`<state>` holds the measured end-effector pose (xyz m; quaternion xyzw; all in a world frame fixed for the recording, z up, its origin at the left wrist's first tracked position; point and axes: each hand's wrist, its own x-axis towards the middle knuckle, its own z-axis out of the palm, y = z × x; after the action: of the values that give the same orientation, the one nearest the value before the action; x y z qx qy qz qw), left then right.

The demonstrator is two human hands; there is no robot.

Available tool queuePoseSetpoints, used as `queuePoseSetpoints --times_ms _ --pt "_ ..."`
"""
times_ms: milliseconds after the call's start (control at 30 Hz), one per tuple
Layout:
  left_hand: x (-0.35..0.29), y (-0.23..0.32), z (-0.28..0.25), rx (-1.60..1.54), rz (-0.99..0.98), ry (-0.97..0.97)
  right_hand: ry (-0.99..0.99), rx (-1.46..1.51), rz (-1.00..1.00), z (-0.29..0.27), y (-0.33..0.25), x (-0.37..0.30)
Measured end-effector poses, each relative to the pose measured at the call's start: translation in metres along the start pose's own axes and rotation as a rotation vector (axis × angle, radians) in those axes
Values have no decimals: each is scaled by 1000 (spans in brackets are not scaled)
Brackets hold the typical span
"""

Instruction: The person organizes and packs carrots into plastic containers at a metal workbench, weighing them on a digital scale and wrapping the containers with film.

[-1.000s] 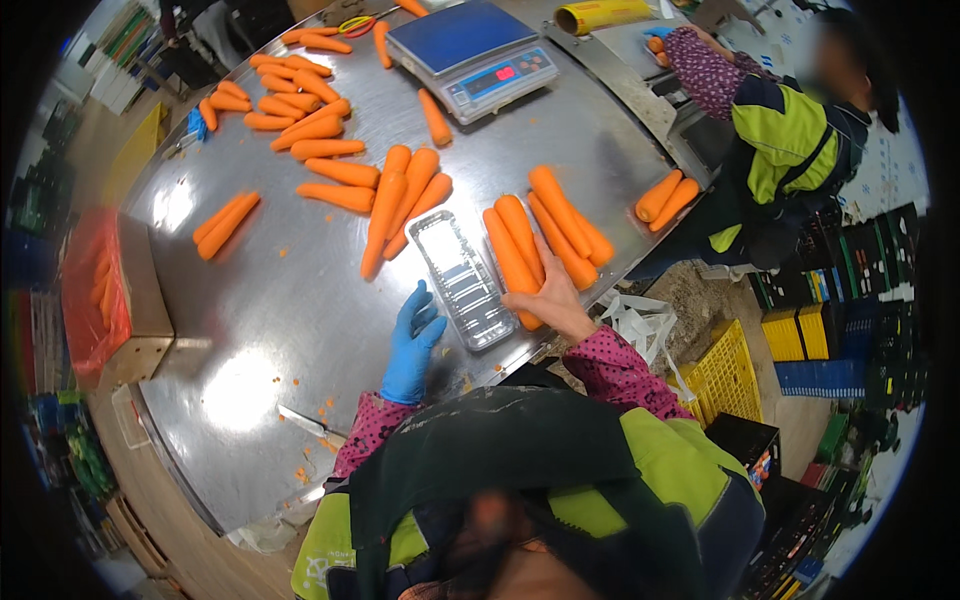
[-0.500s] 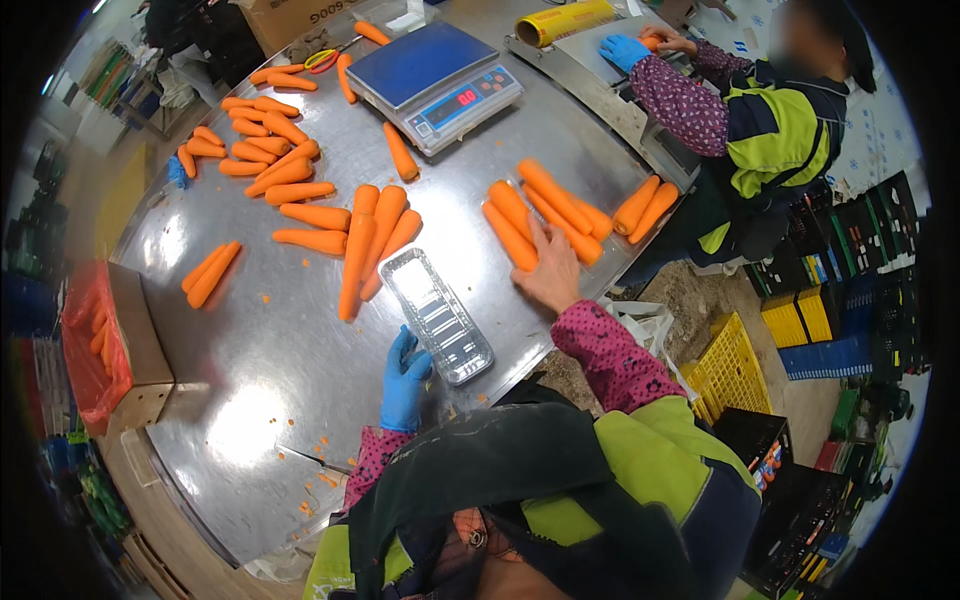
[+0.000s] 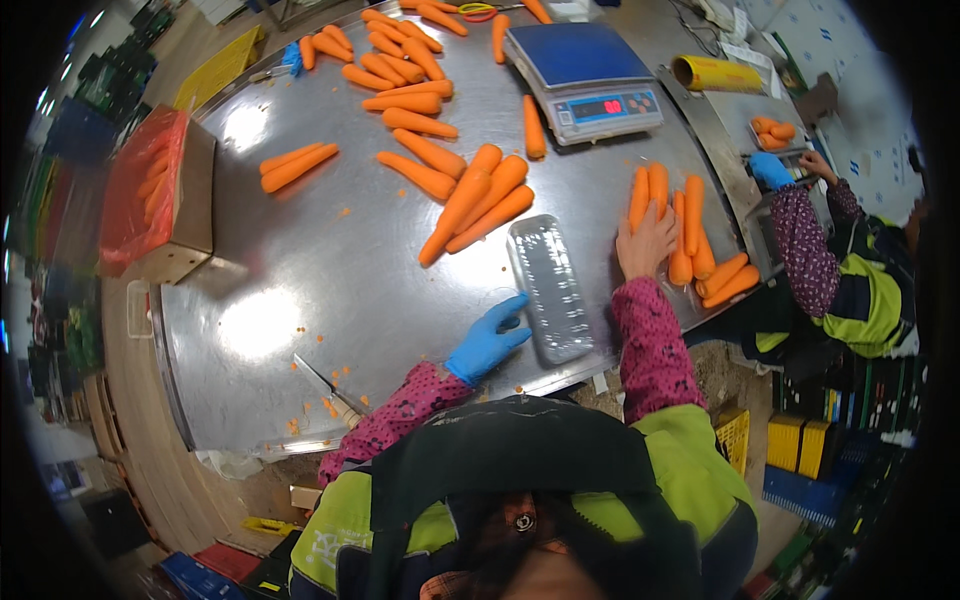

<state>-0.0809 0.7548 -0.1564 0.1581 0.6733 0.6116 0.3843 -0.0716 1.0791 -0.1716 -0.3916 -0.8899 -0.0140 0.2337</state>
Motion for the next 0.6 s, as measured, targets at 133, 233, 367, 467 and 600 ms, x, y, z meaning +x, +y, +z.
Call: queuePoseSetpoints --times_ms 133,233,367,467,600 --pt "19 14 -16 409 336 390 -165 379 -370 -39 -37 -60" --pt "55 18 -62 723 582 664 -333 415 -562 -88 -71 -112" --pt "81 0 -104 654 277 647 -409 381 -604 -118 -68 -154" --pt "75 -19 -119 576 264 598 -447 332 -576 -120 -39 -173" --pt "37 -20 -125 432 212 618 -428 259 -631 -131 -16 -183"
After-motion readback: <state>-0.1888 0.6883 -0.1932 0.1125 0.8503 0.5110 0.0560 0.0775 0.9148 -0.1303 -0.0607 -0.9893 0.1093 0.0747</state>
